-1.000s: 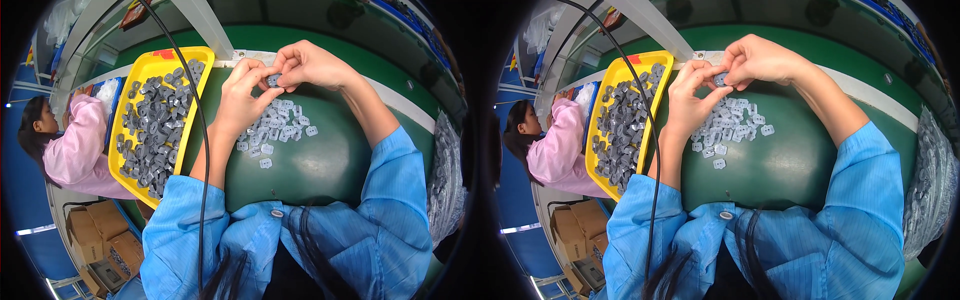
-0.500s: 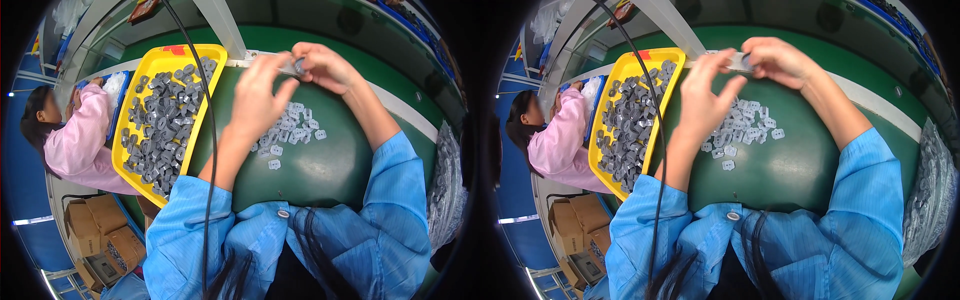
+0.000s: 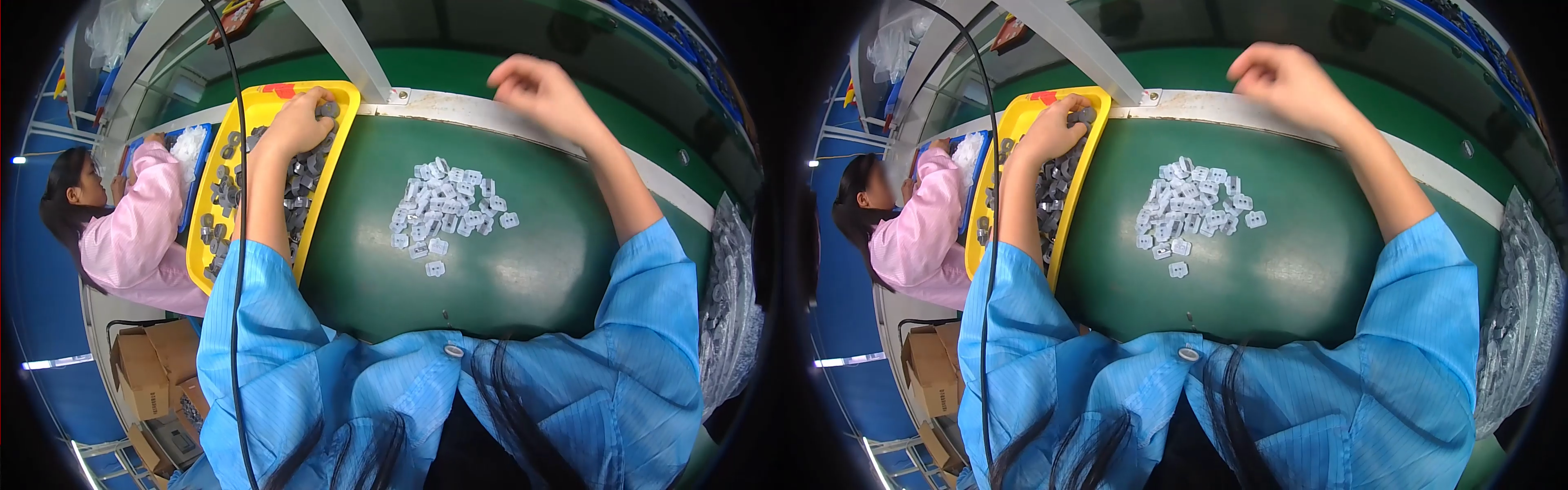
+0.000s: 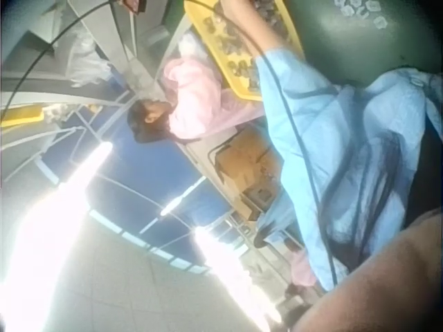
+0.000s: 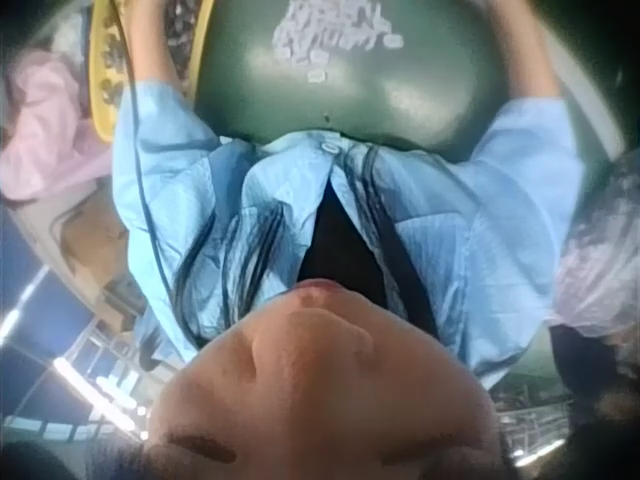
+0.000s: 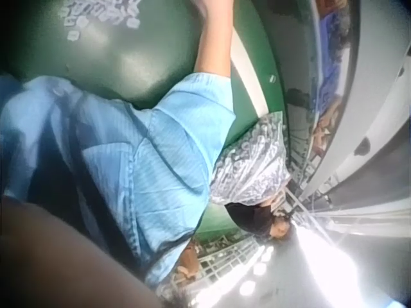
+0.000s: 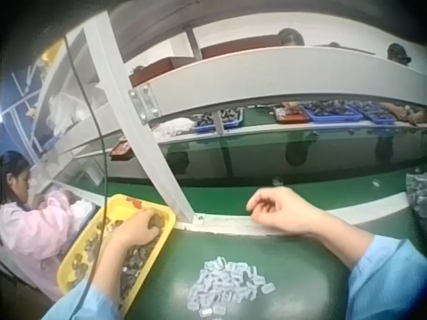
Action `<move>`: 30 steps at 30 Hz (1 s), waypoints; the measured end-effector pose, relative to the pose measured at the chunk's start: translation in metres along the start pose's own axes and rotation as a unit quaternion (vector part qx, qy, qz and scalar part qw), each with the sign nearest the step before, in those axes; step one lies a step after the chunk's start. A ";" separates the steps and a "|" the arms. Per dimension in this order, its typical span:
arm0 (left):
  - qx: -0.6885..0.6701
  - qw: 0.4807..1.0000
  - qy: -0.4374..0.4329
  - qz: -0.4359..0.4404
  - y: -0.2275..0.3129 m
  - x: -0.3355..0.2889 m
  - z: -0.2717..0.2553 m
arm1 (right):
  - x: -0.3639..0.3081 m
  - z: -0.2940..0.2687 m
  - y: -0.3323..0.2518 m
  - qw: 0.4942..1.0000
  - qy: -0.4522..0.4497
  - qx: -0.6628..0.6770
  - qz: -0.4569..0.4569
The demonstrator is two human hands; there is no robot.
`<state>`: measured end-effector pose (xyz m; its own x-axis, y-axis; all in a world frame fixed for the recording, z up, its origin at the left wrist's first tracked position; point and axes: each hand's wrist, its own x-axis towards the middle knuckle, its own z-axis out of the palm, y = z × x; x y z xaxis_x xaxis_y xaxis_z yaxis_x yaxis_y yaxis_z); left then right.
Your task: The person assembles components by picking up circular plastic pieces and small white parts, fitting them together by hand, and placing the assembled units onto a conveyor track.
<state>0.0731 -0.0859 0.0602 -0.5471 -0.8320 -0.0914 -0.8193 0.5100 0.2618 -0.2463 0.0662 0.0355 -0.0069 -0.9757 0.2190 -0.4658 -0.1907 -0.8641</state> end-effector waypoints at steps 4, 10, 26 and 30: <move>0.013 1.000 0.014 -0.008 0.000 -0.005 0.004 | -0.042 0.023 -0.043 0.945 -0.266 -0.167 -0.093; -0.008 1.000 0.024 0.011 0.008 -0.016 0.008 | -0.019 0.039 -0.020 0.984 -0.118 -0.119 -0.055; 0.023 0.979 0.199 0.029 -0.005 -0.009 0.034 | -0.022 0.022 -0.020 0.972 -0.223 0.068 0.017; -0.047 0.952 0.295 0.067 0.030 -0.024 0.020 | 0.004 0.022 -0.010 0.993 -0.079 -0.041 0.072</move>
<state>0.0582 -0.0458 0.0510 -0.4316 -0.7521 0.4981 -0.7146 0.6220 0.3200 -0.2222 0.0623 0.0350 0.0583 -0.9982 0.0161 -0.5400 -0.0451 -0.8404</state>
